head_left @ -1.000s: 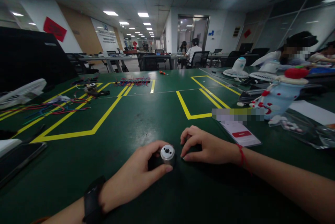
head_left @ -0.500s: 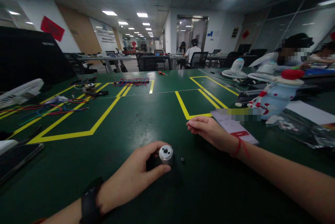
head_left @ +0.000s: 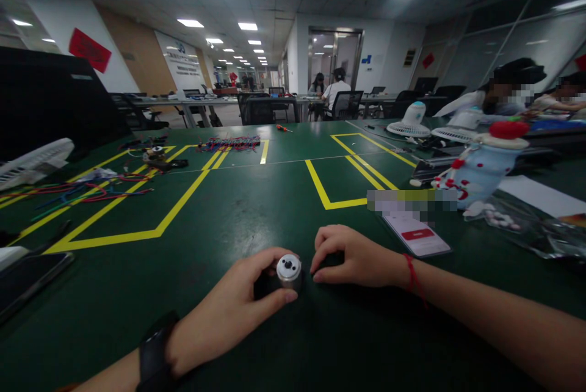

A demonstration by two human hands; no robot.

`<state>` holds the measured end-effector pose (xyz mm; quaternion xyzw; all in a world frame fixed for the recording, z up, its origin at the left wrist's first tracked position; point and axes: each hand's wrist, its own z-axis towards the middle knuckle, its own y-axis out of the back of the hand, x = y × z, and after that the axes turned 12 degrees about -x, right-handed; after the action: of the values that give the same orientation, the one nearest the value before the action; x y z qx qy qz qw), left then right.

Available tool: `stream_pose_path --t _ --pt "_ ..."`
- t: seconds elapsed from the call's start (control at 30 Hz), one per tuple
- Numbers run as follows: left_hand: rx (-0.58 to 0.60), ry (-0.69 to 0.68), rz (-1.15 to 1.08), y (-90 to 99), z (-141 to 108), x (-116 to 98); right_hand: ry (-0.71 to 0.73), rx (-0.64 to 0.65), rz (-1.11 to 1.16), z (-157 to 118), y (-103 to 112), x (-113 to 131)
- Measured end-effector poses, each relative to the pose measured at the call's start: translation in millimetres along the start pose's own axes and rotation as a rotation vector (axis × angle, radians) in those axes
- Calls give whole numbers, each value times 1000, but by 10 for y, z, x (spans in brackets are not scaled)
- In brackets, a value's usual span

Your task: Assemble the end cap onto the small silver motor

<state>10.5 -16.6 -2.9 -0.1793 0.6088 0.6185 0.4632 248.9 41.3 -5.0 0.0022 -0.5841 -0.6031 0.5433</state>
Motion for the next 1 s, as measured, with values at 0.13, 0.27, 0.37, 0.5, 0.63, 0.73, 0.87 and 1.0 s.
stream_pose_path --t 0.13,0.27,0.37,0.5,0.63,0.73,0.87,1.0 --pt "9 -5 -1 -1 18 -5 -113 -186 127 23 -43 104" --pt "-14 -13 14 -12 28 11 -61 -281 185 51 -130 341" --pt "-27 -14 20 -23 25 30 -26 -297 168 73 -188 463" --pt "-42 -20 27 -25 12 36 -29 -365 147 103 -200 497" --pt "-31 -24 13 -27 0 31 -38 -315 96 118 -187 509" --pt "-20 -18 0 -29 0 26 -64 -254 107 106 -185 521" --pt "-17 -10 -1 -17 13 3 -158 -296 227 69 -134 432" --pt "-5 -4 -9 3 23 -23 -368 -361 395 33 -31 170"
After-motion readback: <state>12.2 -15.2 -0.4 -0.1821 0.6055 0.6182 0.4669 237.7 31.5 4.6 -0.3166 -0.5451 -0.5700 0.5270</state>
